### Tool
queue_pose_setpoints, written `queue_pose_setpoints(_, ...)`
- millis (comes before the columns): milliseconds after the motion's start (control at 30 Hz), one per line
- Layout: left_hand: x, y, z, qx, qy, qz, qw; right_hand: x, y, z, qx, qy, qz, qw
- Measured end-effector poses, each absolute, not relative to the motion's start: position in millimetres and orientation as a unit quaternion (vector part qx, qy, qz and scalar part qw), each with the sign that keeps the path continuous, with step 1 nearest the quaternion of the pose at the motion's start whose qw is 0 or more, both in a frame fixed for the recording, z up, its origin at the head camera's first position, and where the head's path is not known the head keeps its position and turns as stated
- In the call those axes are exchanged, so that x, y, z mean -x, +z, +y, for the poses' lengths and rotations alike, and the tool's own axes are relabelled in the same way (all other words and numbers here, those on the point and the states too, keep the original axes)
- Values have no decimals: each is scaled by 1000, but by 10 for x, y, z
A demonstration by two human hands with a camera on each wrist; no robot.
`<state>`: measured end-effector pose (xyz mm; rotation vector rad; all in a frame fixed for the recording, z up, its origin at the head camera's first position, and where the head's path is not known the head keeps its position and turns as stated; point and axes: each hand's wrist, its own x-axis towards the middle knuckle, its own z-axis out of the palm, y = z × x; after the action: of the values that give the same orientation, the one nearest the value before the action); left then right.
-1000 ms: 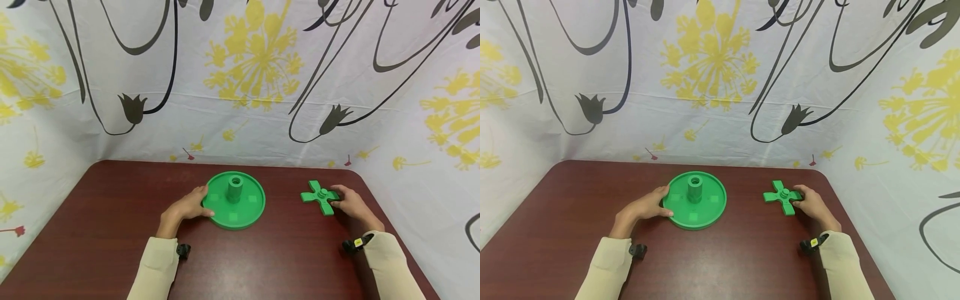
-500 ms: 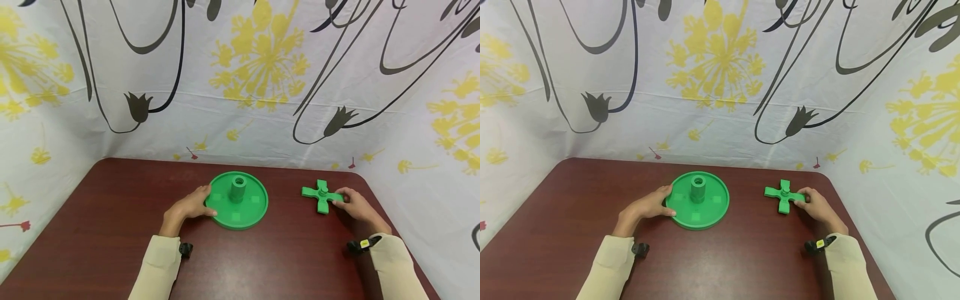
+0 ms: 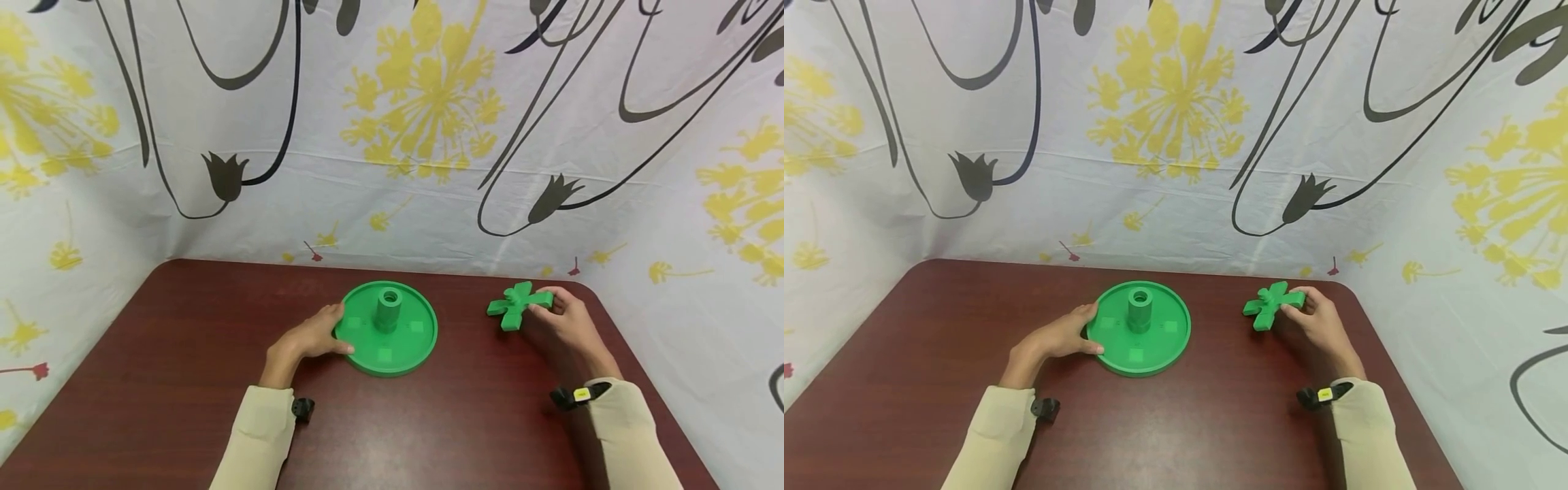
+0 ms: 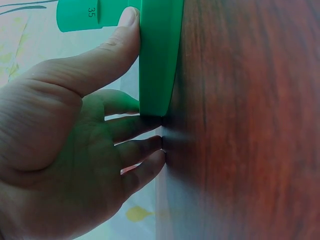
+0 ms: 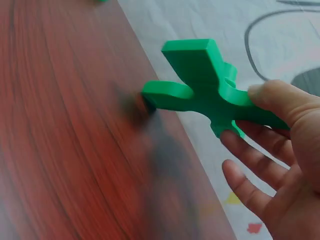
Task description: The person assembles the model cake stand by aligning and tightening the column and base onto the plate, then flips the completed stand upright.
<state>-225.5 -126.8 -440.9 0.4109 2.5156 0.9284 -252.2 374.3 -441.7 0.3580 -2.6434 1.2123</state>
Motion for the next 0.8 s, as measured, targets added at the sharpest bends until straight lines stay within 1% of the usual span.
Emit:
queue_pose_setpoints(167, 2249, -4407, -1254, -155, 331, 907, 207, 2513, -4404, 3550, -98, 466, -872, 113)
queue_pose_setpoints(467, 2267, -4407, -1252, -152, 329, 908, 209, 2506, -4303, 3203, -81, 539, -829, 123)
queue_pose_setpoints(667, 2267, -4410, -1265, -149, 329, 908, 210, 2557, -4269, 2847, -31, 644, -751, 142)
queue_pose_setpoints(800, 2264, -4408, -1274, -148, 336, 906, 210, 2570, -4216, 2591, -28, 680, -716, 154)
